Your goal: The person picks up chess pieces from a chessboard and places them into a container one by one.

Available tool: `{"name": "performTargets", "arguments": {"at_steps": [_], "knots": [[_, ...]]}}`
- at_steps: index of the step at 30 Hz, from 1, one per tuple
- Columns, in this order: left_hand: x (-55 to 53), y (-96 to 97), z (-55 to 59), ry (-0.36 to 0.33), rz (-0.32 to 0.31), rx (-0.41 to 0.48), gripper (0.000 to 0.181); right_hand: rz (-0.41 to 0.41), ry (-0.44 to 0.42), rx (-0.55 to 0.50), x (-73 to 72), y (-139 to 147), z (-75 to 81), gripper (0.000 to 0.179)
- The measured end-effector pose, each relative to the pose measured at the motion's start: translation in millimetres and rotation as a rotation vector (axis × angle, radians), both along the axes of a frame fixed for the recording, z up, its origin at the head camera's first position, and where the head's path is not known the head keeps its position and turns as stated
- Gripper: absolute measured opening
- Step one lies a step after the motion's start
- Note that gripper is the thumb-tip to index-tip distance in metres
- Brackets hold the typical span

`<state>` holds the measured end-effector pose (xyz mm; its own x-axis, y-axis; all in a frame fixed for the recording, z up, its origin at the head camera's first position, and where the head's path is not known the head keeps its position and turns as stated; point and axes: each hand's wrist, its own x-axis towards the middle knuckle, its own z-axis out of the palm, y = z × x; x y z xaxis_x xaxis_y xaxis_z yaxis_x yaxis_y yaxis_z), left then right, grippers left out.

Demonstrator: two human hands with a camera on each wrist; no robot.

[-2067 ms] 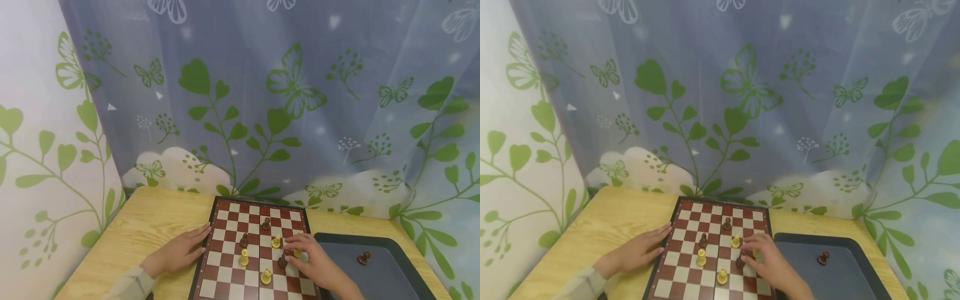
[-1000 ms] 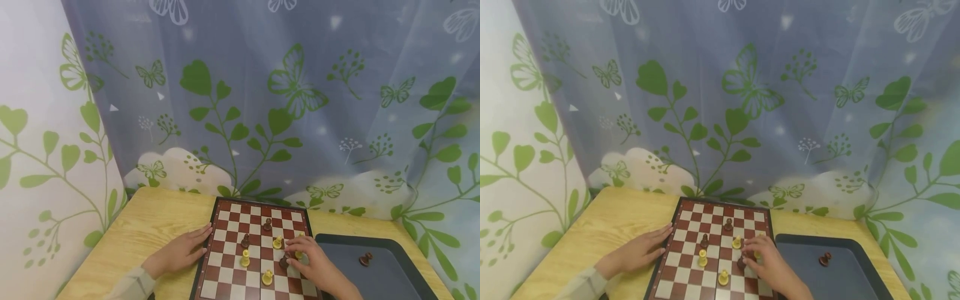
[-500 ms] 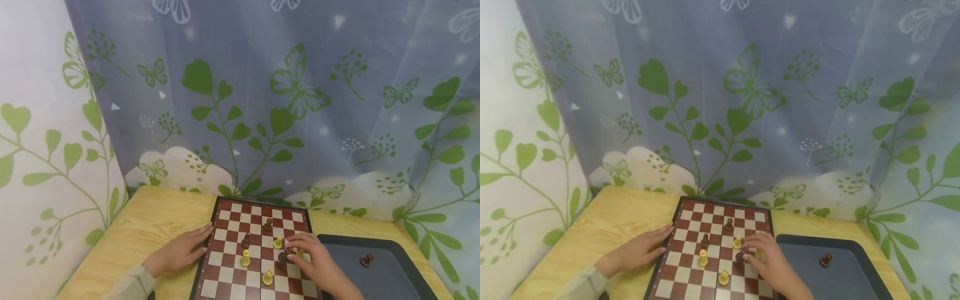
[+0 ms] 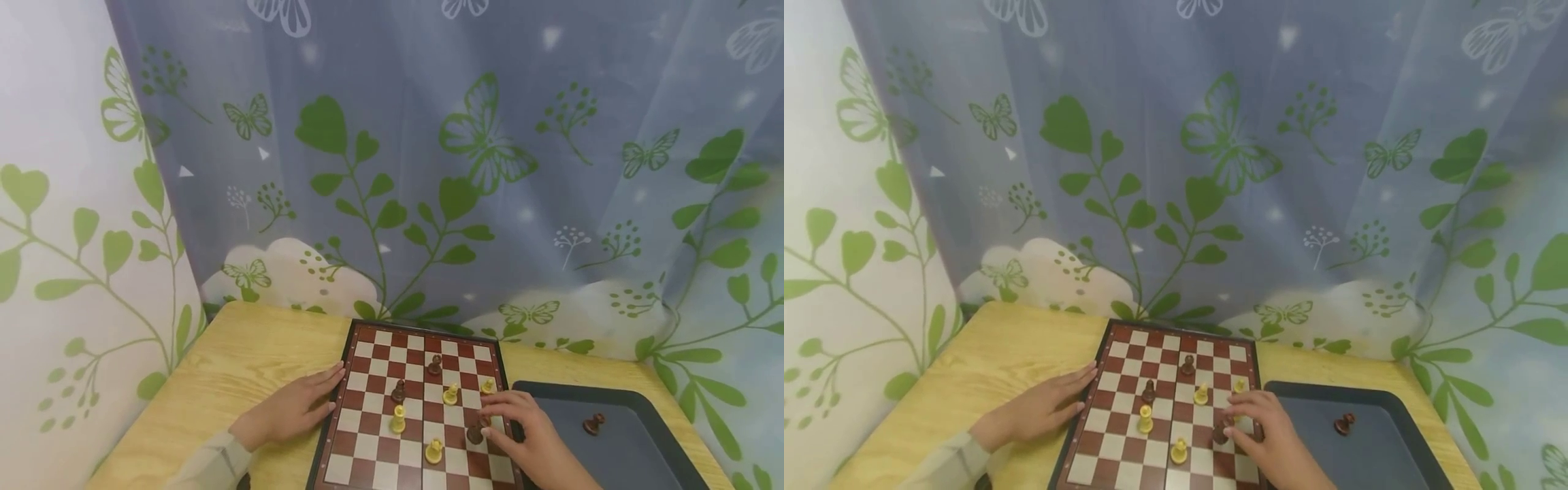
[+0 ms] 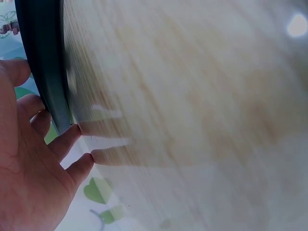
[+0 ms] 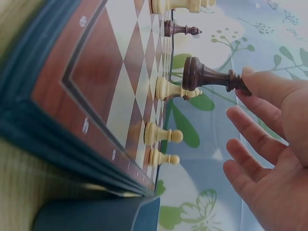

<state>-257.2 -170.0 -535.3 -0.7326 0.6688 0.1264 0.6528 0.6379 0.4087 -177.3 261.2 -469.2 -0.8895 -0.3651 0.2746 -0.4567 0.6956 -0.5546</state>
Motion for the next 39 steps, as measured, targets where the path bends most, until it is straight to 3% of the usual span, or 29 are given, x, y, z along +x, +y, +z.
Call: {"name": "performTargets", "arguments": {"at_steps": [5,9,12,15,22,35,39], "knots": [[-2.1,1.3,-0.7,0.004,0.003,0.004,0.06,-0.051,0.06,0.0,8.5,7.3,-1.7,0.026],[-5.9,9.8,-0.5,0.009,-0.022,0.017,0.06,-0.147,0.15,0.021,20.0,18.5,-6.7,0.029],[-6.1,13.7,-1.3,-0.006,-0.036,0.015,0.06,-0.198,0.151,0.019,28.3,26.1,-11.7,0.029],[-3.9,12.6,-2.5,-0.015,-0.025,0.003,0.06,-0.212,0.17,0.01,33.3,30.4,-16.8,0.028],[-4.0,8.4,-0.9,-0.003,-0.005,-0.004,0.061,-0.265,0.303,0.005,39.1,37.4,-21.8,0.038],[-2.3,2.8,0.6,0.003,-0.001,-0.005,0.061,-0.359,0.329,-0.039,46.7,40.5,-20.5,0.037],[-1.4,0.1,0.5,-0.003,0.012,0.0,0.061,-0.351,0.354,-0.053,44.4,41.9,-20.1,0.04]]}}
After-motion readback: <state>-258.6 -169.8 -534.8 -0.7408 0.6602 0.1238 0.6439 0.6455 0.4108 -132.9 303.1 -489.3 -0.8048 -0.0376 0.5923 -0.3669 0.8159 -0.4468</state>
